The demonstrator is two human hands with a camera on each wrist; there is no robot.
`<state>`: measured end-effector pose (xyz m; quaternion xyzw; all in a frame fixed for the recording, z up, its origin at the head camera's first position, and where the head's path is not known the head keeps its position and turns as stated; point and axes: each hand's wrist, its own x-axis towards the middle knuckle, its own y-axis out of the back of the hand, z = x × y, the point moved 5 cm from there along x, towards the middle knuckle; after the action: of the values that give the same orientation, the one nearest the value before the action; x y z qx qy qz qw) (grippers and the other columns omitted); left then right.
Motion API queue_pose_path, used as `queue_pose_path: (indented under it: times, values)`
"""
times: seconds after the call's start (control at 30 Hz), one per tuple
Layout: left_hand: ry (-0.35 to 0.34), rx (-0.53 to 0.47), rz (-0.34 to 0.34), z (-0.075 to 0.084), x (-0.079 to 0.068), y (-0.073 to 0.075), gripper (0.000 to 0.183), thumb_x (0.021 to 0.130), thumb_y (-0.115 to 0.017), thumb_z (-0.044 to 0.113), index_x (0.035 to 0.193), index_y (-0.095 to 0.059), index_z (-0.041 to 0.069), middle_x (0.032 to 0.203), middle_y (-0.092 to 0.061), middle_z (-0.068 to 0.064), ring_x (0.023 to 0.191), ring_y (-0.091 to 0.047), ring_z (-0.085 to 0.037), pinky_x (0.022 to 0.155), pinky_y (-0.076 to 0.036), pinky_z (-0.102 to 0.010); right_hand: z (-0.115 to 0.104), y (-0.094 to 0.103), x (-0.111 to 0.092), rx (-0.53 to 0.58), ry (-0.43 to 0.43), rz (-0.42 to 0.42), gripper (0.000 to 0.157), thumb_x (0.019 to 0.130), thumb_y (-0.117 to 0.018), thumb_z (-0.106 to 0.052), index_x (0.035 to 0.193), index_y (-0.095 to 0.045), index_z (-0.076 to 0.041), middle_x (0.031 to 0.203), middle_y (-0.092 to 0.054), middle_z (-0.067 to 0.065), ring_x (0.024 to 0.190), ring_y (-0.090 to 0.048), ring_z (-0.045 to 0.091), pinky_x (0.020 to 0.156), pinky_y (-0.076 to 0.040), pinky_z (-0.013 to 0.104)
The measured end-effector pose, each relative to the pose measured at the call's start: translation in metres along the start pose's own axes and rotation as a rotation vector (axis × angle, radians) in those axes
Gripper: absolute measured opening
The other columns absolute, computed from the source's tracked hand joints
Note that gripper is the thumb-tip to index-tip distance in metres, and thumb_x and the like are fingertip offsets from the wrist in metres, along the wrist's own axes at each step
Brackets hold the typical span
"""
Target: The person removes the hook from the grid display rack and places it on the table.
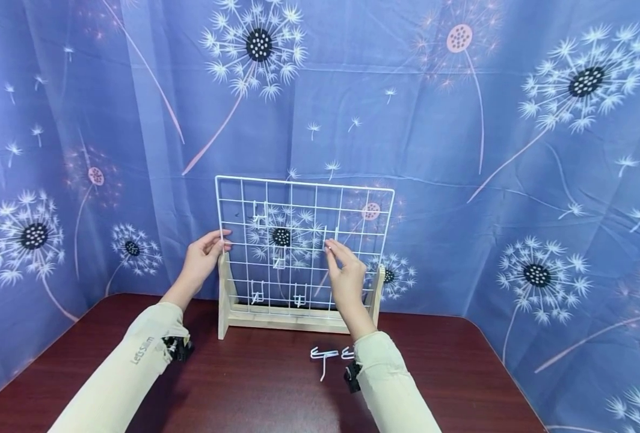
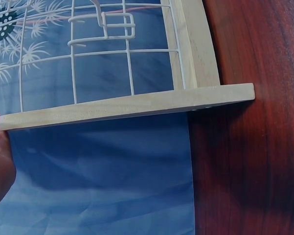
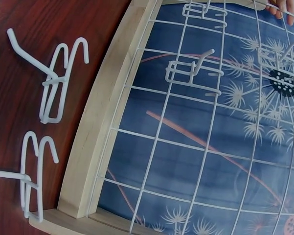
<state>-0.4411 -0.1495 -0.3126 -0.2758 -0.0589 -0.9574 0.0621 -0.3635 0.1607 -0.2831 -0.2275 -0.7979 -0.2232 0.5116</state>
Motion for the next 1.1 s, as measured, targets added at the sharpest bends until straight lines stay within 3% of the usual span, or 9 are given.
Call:
queue_pose_path:
  times: [0.47, 0.8, 1.1]
  values:
    - [0.007, -0.001, -0.007, 0.003, 0.001, 0.0, 0.029, 0.099, -0.05, 0.003, 0.125, -0.062, -0.001, 0.105, -0.064, -0.029, 0.099, -0.062, -0.042, 0.069, -0.046, -0.014, -0.007, 0.003, 0.005, -0.004, 0.084, 0.003, 0.016, 0.087, -0.07, -0.003, 0.102, -0.075, 0.0, 0.104, -0.072, 0.012, 0.096, -0.069, 0.028, 0.084, -0.053, 0.034]
    - [-0.001, 0.019, -0.035, 0.034, -0.014, -0.001, 0.03, 0.098, -0.047, -0.004, 0.126, -0.057, -0.009, 0.107, -0.061, -0.036, 0.102, -0.059, -0.049, 0.069, -0.049, -0.022, -0.014, 0.007, 0.002, 0.016, 0.154, -0.043, 0.017, 0.084, -0.072, 0.002, 0.1, -0.074, 0.001, 0.103, -0.072, 0.013, 0.093, -0.07, 0.029, 0.082, -0.053, 0.033]
    - [0.009, 0.031, -0.029, 0.036, -0.015, -0.001, 0.029, 0.099, -0.048, -0.003, 0.125, -0.058, -0.009, 0.107, -0.062, -0.035, 0.102, -0.059, -0.048, 0.068, -0.047, -0.018, -0.018, 0.009, -0.003, -0.005, 0.205, -0.086, 0.02, 0.083, -0.072, 0.002, 0.102, -0.074, -0.001, 0.103, -0.072, 0.012, 0.093, -0.07, 0.028, 0.086, -0.052, 0.029]
